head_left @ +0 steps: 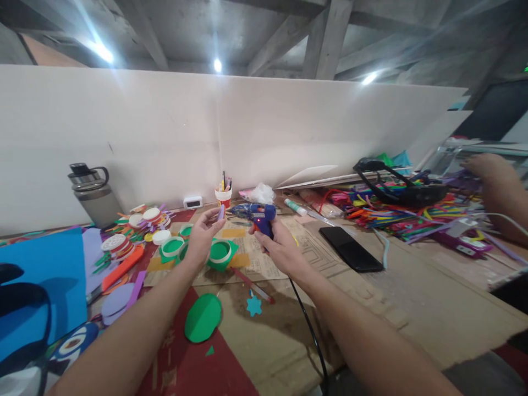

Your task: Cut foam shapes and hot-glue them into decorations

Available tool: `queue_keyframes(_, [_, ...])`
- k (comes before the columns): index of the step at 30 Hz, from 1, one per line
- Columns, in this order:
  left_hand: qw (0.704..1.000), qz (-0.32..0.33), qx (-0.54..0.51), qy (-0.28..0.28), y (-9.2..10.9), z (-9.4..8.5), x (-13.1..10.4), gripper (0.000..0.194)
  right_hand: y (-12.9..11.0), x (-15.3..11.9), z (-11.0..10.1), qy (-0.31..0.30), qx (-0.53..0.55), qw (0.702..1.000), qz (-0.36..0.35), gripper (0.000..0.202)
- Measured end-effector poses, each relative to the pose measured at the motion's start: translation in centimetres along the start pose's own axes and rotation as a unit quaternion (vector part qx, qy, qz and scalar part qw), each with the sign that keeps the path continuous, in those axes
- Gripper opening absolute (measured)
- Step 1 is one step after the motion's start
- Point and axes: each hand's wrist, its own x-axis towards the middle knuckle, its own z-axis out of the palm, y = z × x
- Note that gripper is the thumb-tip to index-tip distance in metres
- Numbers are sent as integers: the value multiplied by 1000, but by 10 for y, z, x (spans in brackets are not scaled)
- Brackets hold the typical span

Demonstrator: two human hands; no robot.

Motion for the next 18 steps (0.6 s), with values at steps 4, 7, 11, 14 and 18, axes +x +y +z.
queue_keyframes(4, [1000,4,-3,0,1,0,0,45,1,-1,1,-12,-13,1000,-3,23])
queue_keyframes(7, [1000,8,0,-10,-1,0,0,46,0,-1,1,-13,-23,1000,-4,25])
queue_keyframes(11, [999,15,3,-31,-4,0,0,47,-1,1,-1,-2,-42,999,-20,24])
queue_keyframes(14, [999,21,-1,-34,-4,0,0,45,-2,2,-2,9,-68,997,-41,27])
queue_keyframes(18, [999,15,0,-29,-5,-1,1,47,-3,2,-2,6,-84,995,-49,25])
